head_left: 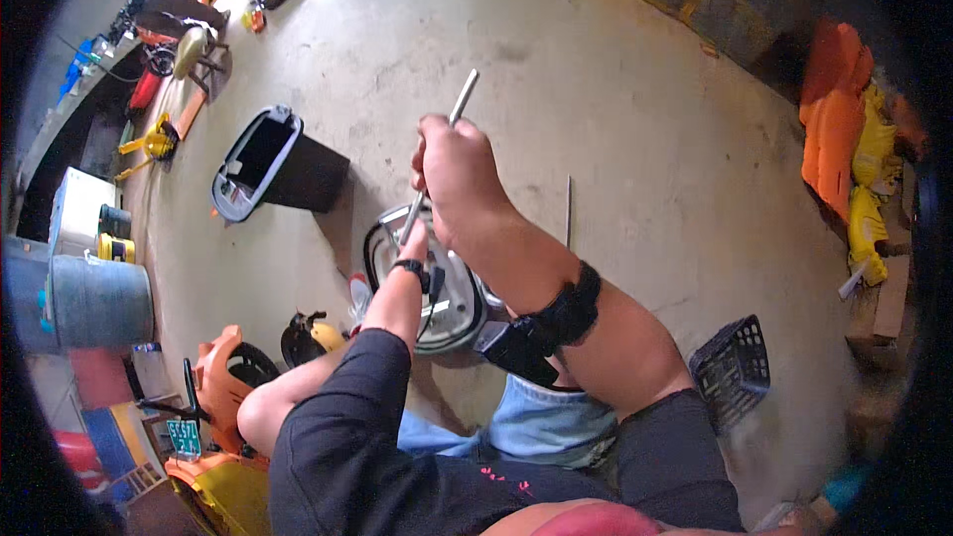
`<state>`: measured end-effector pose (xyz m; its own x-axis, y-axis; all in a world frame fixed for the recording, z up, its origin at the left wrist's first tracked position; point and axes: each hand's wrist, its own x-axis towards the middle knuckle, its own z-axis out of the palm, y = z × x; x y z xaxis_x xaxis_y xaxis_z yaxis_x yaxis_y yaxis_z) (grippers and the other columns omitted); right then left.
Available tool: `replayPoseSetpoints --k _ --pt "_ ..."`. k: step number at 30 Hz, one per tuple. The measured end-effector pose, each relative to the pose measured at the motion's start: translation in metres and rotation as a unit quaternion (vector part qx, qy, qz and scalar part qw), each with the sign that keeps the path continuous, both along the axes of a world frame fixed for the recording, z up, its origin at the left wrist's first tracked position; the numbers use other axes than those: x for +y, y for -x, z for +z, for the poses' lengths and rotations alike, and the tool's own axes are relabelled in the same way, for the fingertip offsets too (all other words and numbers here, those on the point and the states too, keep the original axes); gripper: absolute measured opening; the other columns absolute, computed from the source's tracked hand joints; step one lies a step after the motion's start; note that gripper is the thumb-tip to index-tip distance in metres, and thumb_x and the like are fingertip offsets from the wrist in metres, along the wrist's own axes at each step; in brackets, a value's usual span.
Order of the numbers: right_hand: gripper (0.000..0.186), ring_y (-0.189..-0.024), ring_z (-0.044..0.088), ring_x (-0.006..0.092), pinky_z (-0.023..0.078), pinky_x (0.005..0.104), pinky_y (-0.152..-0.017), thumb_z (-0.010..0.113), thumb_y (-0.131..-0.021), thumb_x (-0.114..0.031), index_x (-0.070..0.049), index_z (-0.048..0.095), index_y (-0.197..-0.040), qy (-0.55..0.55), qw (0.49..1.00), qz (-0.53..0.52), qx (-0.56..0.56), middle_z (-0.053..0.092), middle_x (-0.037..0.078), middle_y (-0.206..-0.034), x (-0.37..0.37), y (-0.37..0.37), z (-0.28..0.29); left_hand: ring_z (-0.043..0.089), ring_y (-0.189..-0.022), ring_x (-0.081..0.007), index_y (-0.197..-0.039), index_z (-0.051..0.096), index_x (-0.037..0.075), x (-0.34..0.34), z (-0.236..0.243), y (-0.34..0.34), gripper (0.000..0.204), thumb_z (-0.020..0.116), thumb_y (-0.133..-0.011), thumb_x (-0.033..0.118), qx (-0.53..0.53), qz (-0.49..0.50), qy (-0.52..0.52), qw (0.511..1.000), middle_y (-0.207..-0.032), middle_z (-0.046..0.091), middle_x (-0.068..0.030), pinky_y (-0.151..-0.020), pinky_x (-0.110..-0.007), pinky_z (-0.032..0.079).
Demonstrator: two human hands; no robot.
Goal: Tighten bolts on a motorcycle assembly using a T-handle wrench.
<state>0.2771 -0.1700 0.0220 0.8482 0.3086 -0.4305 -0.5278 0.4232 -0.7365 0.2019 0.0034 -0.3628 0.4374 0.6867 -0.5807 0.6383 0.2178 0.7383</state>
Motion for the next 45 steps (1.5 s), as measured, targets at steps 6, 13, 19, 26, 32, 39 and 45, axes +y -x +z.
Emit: replayPoseSetpoints --k 6,13,19,26,32,39,45 --pt "0.014 -0.051 0.042 0.0139 0.037 0.0280 -0.048 0.050 -0.083 -0.016 -0.004 0.045 -0.077 -0.006 1.000 0.005 0.005 0.045 0.005 -0.061 0.002 0.005 0.000 0.059 -0.073 -0.0199 -0.103 0.055 0.005 0.003 0.004 0.003 0.029 0.056 -0.084 0.027 -0.003 0.009 0.001 1.000 -0.093 0.062 -0.0065 -0.060 -0.035 0.047" --pt "0.014 -0.049 0.041 0.0127 0.036 0.0271 -0.048 0.049 -0.085 -0.017 -0.005 0.046 -0.079 0.015 1.000 0.006 -0.006 0.045 0.004 -0.061 0.006 0.005 0.002 0.059 -0.072 -0.0197 -0.102 0.055 0.005 -0.001 0.005 0.014 0.029 0.057 -0.084 0.028 0.004 0.012 0.011 1.000 -0.093 0.061 -0.0065 -0.059 -0.035 0.047" --pt "0.011 -0.049 0.040 0.0105 0.033 0.0250 -0.043 0.049 -0.085 -0.015 -0.007 0.045 -0.078 -0.035 0.999 -0.008 -0.014 0.042 0.002 -0.059 0.006 0.004 -0.002 0.059 -0.072 -0.0195 -0.102 0.055 0.005 0.000 0.011 0.019 0.030 0.058 -0.084 0.028 0.006 0.012 0.026 1.000 -0.092 0.061 -0.0065 -0.058 -0.036 0.047" --pt "0.009 -0.050 0.041 0.0098 0.033 0.0246 -0.043 0.049 -0.084 -0.013 -0.006 0.045 -0.079 -0.012 1.000 -0.009 -0.013 0.042 0.001 -0.060 0.011 0.007 -0.003 0.059 -0.071 -0.0193 -0.101 0.055 0.005 0.001 0.007 0.027 0.030 0.058 -0.083 0.029 0.007 0.021 0.025 0.999 -0.091 0.061 -0.0065 -0.057 -0.036 0.047" --pt "0.010 -0.050 0.040 0.0099 0.032 0.0249 -0.042 0.050 -0.084 -0.013 -0.006 0.045 -0.078 -0.041 0.999 0.011 0.000 0.041 0.001 -0.061 0.007 0.005 0.002 0.058 -0.071 -0.0191 -0.100 0.055 0.005 0.005 0.003 0.029 0.030 0.059 -0.083 0.029 0.005 0.033 0.029 0.999 -0.091 0.061 -0.0065 -0.056 -0.036 0.046" --pt "0.011 -0.051 0.040 0.0103 0.031 0.0248 -0.042 0.051 -0.084 -0.013 -0.007 0.044 -0.077 -0.026 1.000 -0.003 0.001 0.040 0.001 -0.060 0.006 0.005 0.003 0.058 -0.071 -0.0189 -0.099 0.056 0.005 0.001 0.003 0.030 0.031 0.060 -0.082 0.030 0.007 0.031 0.031 0.999 -0.090 0.061 -0.0065 -0.056 -0.036 0.046" --pt "0.011 -0.051 0.041 0.0106 0.032 0.0245 -0.043 0.051 -0.084 -0.013 -0.006 0.044 -0.078 -0.035 0.999 0.012 0.015 0.041 0.001 -0.061 0.001 0.000 0.001 0.058 -0.070 -0.0187 -0.099 0.056 0.005 0.002 0.004 0.026 0.031 0.061 -0.082 0.031 0.006 0.028 0.031 0.999 -0.089 0.061 -0.0065 -0.055 -0.036 0.046"
